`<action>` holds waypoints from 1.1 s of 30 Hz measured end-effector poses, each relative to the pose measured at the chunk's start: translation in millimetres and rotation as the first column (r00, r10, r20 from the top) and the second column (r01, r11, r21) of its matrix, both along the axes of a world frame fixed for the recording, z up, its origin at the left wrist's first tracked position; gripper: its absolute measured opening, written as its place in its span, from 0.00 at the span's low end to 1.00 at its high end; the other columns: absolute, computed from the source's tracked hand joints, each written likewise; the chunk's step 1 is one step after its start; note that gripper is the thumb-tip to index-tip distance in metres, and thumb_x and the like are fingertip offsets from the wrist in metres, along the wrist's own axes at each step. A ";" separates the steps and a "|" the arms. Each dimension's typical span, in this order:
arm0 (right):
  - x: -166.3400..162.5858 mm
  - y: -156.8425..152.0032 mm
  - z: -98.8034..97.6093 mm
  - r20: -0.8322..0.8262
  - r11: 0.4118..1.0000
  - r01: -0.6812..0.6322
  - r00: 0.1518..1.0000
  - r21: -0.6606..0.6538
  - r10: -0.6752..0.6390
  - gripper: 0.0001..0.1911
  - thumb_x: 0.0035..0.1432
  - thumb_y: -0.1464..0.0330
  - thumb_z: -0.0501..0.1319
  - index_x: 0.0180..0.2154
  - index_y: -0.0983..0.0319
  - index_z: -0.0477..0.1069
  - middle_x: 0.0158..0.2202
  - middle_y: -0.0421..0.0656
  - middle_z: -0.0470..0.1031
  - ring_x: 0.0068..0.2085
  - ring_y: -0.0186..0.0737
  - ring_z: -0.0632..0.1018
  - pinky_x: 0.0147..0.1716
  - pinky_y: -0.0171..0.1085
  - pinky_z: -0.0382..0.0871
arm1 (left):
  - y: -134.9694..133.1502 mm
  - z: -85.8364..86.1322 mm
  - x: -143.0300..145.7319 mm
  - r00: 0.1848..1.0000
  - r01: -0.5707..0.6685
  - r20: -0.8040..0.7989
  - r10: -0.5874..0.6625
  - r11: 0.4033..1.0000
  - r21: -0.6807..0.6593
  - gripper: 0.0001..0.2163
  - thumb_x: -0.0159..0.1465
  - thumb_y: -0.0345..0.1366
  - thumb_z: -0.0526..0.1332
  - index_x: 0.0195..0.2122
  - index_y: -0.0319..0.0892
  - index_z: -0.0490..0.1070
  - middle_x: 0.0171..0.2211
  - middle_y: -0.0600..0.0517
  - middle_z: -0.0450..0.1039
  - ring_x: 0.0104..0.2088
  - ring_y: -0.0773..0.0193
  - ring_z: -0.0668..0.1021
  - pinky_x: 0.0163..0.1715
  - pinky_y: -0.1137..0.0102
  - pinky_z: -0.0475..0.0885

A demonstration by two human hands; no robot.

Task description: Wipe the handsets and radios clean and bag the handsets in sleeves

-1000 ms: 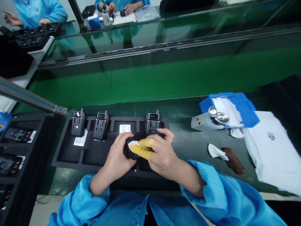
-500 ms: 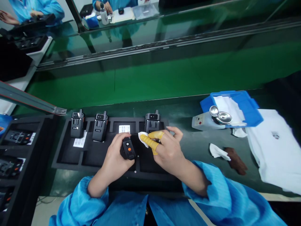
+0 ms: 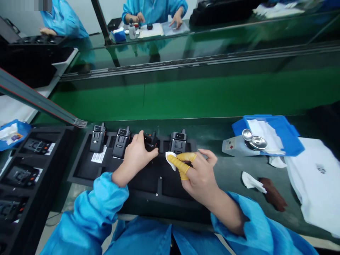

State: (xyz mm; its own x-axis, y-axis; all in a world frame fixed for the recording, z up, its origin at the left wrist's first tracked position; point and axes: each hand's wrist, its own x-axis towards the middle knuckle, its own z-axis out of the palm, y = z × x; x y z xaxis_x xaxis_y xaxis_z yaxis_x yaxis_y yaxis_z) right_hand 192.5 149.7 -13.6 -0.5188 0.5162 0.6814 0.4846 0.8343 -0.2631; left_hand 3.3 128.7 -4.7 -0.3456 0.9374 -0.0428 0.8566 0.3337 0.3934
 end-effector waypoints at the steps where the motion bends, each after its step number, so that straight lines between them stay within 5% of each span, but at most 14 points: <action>1: -0.4 -1.0 -0.8 -0.008 1.000 0.004 1.000 -0.005 -0.004 0.15 0.49 0.81 0.55 0.32 0.57 0.73 0.31 0.39 0.72 0.32 0.33 0.70 0.46 0.44 0.55 | 6.9 -0.8 1.6 0.998 -0.017 -0.056 0.015 0.999 -0.047 0.33 0.55 0.44 0.62 0.58 0.30 0.57 0.48 0.36 0.68 0.44 0.44 0.77 0.40 0.56 0.73; 5: 3.2 -4.0 -4.0 -0.026 1.000 -0.015 1.000 -0.015 0.015 0.15 0.48 0.81 0.54 0.31 0.57 0.72 0.31 0.40 0.72 0.32 0.35 0.70 0.45 0.46 0.55 | 16.9 -3.2 6.9 0.984 -0.015 -0.180 -0.009 0.991 -0.133 0.32 0.58 0.44 0.61 0.58 0.30 0.57 0.50 0.35 0.66 0.41 0.45 0.78 0.34 0.60 0.73; 8: 11.7 -3.0 -4.7 -0.013 1.000 0.004 1.000 -0.016 -0.004 0.15 0.48 0.81 0.52 0.29 0.58 0.71 0.31 0.40 0.72 0.32 0.36 0.70 0.45 0.47 0.56 | 8.4 -3.2 -4.5 0.973 0.027 -0.229 -0.040 0.998 -0.062 0.30 0.59 0.47 0.60 0.57 0.32 0.59 0.49 0.36 0.66 0.44 0.45 0.76 0.38 0.59 0.72; 11: 16.7 -1.0 -3.0 0.015 0.999 0.036 0.999 0.000 -0.036 0.14 0.49 0.80 0.53 0.27 0.57 0.70 0.29 0.40 0.71 0.30 0.36 0.69 0.44 0.47 0.56 | -0.6 -5.4 -32.4 0.947 -0.075 -0.307 0.091 0.995 0.066 0.28 0.59 0.48 0.60 0.56 0.35 0.61 0.47 0.37 0.67 0.48 0.41 0.72 0.43 0.53 0.69; 15: 6.5 -0.6 3.0 0.017 0.999 0.031 0.999 0.024 -0.031 0.15 0.51 0.80 0.53 0.31 0.57 0.73 0.30 0.40 0.71 0.31 0.36 0.69 0.44 0.47 0.57 | -1.9 -15.5 -69.3 0.946 -0.248 -0.198 0.257 0.966 0.066 0.30 0.55 0.45 0.64 0.54 0.34 0.60 0.46 0.36 0.65 0.46 0.40 0.73 0.42 0.52 0.70; 20: -15.1 2.1 9.8 0.038 0.999 -0.003 0.999 0.034 0.001 0.20 0.51 0.79 0.54 0.38 0.52 0.75 0.31 0.39 0.73 0.32 0.36 0.69 0.45 0.48 0.55 | -11.7 -19.2 -80.2 0.974 -0.200 -0.089 0.209 0.975 0.100 0.27 0.53 0.43 0.65 0.50 0.33 0.63 0.43 0.39 0.67 0.44 0.45 0.75 0.44 0.55 0.71; 26: -41.9 10.1 13.8 0.121 0.999 -0.040 0.992 -0.032 0.044 0.18 0.52 0.78 0.56 0.40 0.53 0.75 0.32 0.38 0.73 0.34 0.34 0.70 0.46 0.44 0.54 | -58.9 -6.5 -68.3 0.995 -0.031 0.100 -0.007 0.926 0.376 0.22 0.51 0.33 0.63 0.48 0.42 0.63 0.43 0.47 0.68 0.47 0.53 0.73 0.48 0.60 0.70; 33: -97.1 5.1 16.0 0.137 0.985 -0.171 0.975 -0.037 0.174 0.18 0.53 0.78 0.56 0.42 0.54 0.75 0.34 0.40 0.72 0.36 0.35 0.69 0.47 0.45 0.50 | -81.6 -7.5 -63.9 0.958 -0.036 0.275 -0.079 0.921 0.387 0.24 0.48 0.26 0.60 0.48 0.44 0.62 0.46 0.48 0.66 0.48 0.55 0.72 0.48 0.59 0.69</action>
State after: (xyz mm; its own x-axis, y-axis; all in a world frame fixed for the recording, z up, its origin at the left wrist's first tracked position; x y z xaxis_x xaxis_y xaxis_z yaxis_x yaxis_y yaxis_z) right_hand 95.4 154.8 2.4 -0.6904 0.4265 0.5843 0.3674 0.9025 -0.2246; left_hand -60.6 47.2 -12.2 -0.3523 0.9071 0.2304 0.6971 0.0901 0.7113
